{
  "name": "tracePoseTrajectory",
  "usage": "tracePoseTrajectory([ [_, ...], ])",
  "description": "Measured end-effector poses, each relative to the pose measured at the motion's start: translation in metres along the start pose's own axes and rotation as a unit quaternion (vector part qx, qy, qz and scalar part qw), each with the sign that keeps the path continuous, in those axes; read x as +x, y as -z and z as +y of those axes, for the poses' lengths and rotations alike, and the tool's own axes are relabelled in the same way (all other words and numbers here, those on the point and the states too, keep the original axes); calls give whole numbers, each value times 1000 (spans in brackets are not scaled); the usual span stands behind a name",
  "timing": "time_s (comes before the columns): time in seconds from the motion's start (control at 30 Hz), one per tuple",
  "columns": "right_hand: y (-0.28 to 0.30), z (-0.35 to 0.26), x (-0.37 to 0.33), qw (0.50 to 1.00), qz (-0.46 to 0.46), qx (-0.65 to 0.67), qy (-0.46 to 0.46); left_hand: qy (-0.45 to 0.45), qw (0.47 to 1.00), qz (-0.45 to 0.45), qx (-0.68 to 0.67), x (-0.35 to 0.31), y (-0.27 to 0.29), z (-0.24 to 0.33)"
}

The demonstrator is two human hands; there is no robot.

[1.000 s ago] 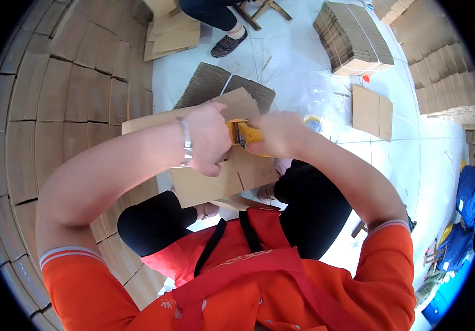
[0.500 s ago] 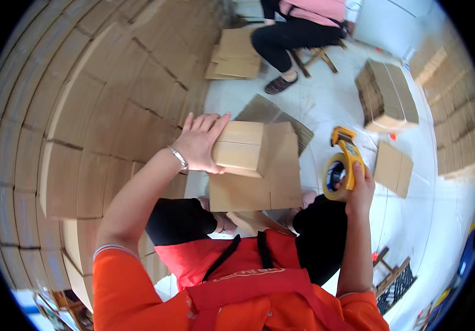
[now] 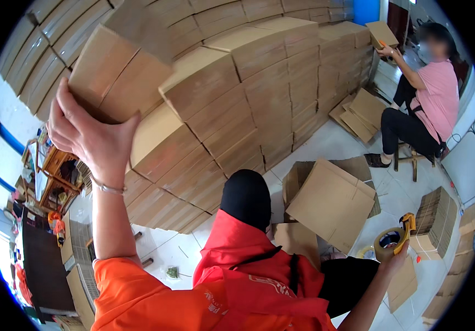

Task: The person sits on the floor and repeatedly folds flat cardboard sheets into small boxes. Using a handheld tape dispenser, they seal the box flaps and place the finished boxes into a stack. Another person works nearby doing the same task.

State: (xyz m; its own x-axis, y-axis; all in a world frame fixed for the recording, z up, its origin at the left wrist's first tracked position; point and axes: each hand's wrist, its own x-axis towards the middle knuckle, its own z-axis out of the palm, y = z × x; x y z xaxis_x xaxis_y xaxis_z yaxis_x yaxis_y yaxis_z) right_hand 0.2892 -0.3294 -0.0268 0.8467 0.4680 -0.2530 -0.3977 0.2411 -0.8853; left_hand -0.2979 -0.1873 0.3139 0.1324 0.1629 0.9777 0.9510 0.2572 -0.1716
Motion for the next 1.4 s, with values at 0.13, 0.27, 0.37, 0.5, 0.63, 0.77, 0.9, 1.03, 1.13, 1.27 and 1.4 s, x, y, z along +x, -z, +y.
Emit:
tracePoseTrajectory([
  [0.13,-15,-1,-5,1000,15,-15,1,-39,985,-102,134,-55,-36,-65],
  [0.27,-7,3,5,1000,18,-8,-3,-37,963,-242,114,-110,-69,-72],
  [0.37,-7,-1,-4,999,17,-38,6,-46,963,-257,71,-125,-84,-63],
  [0.5,10,-4,-1,1000,16,-12,5,-81,961,-250,83,-117,-81,-35],
  [0.63,16,7,11,1000,8,19,-13,-120,976,-114,-138,-123,-62,37],
  [0.77,0,-1,8,995,33,78,-45,-202,781,-367,-463,-142,-57,189],
  [0.9,-18,-8,-6,988,26,121,-96,-304,648,-496,-491,-246,-104,335],
  [1.03,-29,-20,-22,979,79,146,-117,-410,520,-662,-350,-286,-111,411],
  [1.13,-4,-18,-17,980,72,153,-105,-424,511,-676,-319,-283,-101,430],
  [1.27,-28,-30,-24,987,67,121,-85,-404,521,-692,-295,-274,-102,426],
  [1.4,-37,-24,-30,999,-16,24,-35,-415,452,-705,-356,-222,-116,407],
])
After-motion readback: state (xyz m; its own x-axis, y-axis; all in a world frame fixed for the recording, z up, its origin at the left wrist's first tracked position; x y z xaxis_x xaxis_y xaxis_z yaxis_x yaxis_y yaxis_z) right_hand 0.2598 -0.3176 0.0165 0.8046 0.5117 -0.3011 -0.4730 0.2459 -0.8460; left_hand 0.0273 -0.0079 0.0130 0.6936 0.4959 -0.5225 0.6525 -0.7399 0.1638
